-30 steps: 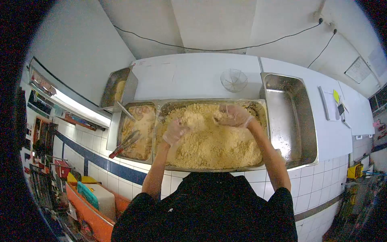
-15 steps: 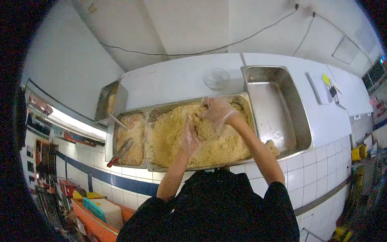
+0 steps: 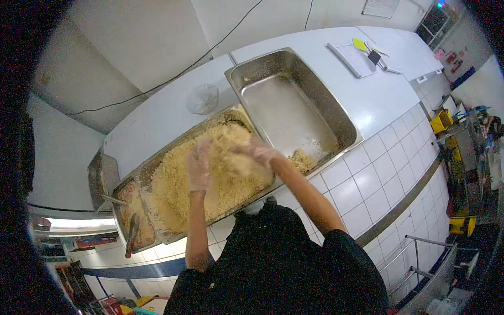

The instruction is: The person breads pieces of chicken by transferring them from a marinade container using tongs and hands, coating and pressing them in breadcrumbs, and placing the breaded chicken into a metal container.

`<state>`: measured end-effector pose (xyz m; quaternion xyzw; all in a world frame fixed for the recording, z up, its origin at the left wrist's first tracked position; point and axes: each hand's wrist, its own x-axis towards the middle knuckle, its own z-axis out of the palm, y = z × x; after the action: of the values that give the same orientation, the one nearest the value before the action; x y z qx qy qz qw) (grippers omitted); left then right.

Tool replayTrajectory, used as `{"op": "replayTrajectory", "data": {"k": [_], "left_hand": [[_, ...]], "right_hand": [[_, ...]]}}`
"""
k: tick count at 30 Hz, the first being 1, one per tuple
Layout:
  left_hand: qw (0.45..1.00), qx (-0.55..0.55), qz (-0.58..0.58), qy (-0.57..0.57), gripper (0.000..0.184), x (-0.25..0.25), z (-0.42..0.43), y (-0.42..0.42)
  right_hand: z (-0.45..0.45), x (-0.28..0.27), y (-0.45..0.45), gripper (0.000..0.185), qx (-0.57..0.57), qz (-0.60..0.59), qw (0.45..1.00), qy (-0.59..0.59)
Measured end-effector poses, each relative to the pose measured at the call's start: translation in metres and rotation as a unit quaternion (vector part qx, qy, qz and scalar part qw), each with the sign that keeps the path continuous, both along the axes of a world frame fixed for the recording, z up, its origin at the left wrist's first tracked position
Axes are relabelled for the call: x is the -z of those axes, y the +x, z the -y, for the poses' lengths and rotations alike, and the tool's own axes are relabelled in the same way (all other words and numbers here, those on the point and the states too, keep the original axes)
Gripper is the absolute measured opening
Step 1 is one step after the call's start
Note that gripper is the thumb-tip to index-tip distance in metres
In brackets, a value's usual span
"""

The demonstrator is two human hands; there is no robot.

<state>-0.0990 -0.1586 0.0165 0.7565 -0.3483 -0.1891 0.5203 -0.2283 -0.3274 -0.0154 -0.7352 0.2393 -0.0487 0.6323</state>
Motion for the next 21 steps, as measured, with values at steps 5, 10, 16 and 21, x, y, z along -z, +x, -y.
{"op": "replayTrajectory", "data": {"k": [5,10,16,21], "left_hand": [[0.994,-0.069,0.054,-0.065,0.035,0.018,-0.031,0.001],[0.984,-0.154,-0.062,-0.068,0.034,0.049,-0.066,-0.002],[0.981,-0.188,0.053,-0.007,0.035,0.048,-0.103,-0.004],[0.978,-0.189,0.078,0.045,0.042,0.053,-0.114,0.001]], "right_hand": [[0.094,-0.021,-0.063,0.072,0.017,0.017,0.992,-0.125],[0.086,-0.028,-0.067,0.044,-0.041,-0.263,0.888,-0.374],[0.094,0.072,-0.092,0.035,-0.275,-0.135,0.845,-0.438],[0.092,0.075,-0.087,0.040,-0.299,-0.235,0.841,-0.385]]}}
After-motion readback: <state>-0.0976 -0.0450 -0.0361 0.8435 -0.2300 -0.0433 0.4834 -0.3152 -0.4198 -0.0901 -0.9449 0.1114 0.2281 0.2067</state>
